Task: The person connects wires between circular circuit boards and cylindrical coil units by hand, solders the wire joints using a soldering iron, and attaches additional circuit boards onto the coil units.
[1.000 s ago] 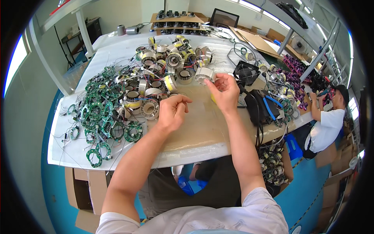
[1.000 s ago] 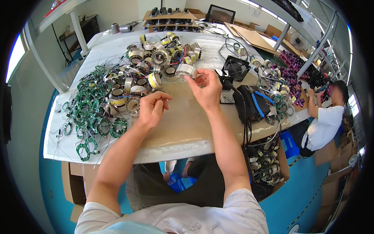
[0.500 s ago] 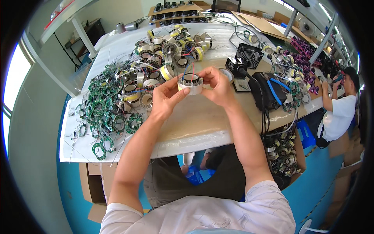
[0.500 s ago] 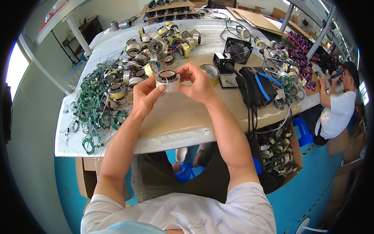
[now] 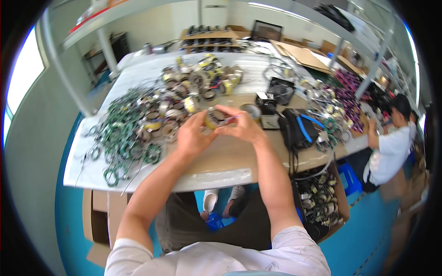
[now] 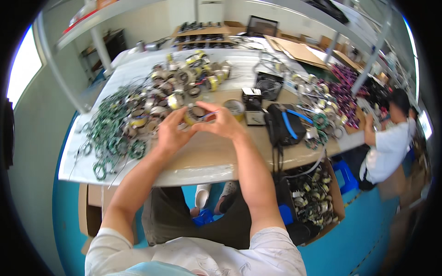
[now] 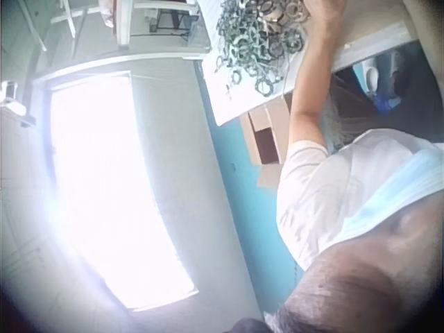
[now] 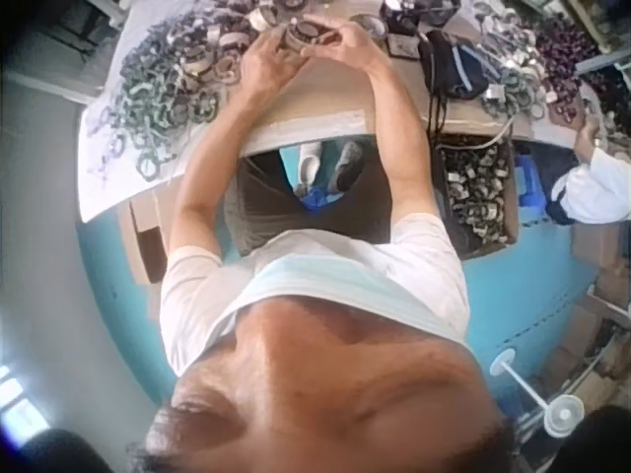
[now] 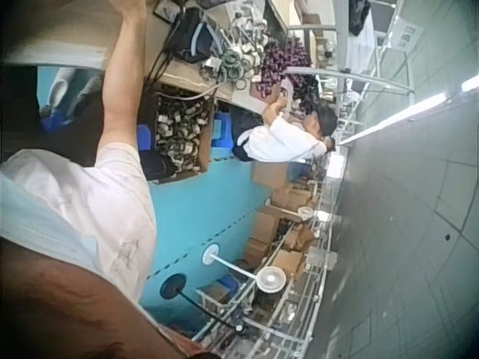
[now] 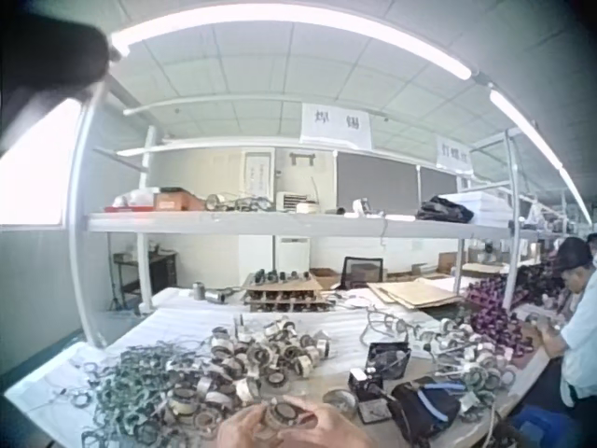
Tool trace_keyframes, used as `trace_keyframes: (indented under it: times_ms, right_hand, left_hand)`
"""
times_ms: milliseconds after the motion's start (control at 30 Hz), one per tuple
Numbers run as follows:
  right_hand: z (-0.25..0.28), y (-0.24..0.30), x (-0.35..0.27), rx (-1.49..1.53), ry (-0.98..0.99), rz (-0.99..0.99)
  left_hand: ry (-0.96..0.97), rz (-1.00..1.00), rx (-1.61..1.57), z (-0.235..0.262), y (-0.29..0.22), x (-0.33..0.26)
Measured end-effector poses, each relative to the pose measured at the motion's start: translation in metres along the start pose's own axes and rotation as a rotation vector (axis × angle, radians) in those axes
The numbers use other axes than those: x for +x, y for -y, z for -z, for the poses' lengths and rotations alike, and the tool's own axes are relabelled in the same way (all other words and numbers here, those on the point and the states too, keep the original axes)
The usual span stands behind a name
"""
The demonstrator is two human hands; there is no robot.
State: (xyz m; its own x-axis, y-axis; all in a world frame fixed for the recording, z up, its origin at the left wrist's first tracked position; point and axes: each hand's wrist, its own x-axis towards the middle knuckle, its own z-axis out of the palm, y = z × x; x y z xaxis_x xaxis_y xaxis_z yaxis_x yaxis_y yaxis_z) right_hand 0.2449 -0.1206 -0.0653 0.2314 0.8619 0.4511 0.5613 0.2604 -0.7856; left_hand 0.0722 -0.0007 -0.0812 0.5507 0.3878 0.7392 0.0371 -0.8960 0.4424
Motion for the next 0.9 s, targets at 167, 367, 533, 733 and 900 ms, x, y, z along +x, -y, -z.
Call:
trace_keyframes:
  times_ms: [167,367,533,733,900]
  right_hand:
    - [0.003,0.005,0.000,-0.064,-0.107,0.002]
    - [0.009,0.005,-0.004,-0.222,-0.030,-0.067]
    - [0.005,-0.002,-0.008,-0.272,0.122,-0.074]
    - [0.001,-0.010,-0.005,-0.429,0.135,-0.027]
    - [0.003,-0.005,-0.005,-0.313,0.148,-0.089]
  left_hand:
    - [0.074,0.001,0.017,0.005,-0.014,0.004]
    - [0.009,-0.013,-0.020,0.064,-0.009,0.029]
    - [-0.071,0.351,0.382,0.153,0.056,0.079]
    - [0.288,0.601,0.672,0.218,0.133,0.093]
    - [0.403,0.826,0.452,0.208,0.145,0.082]
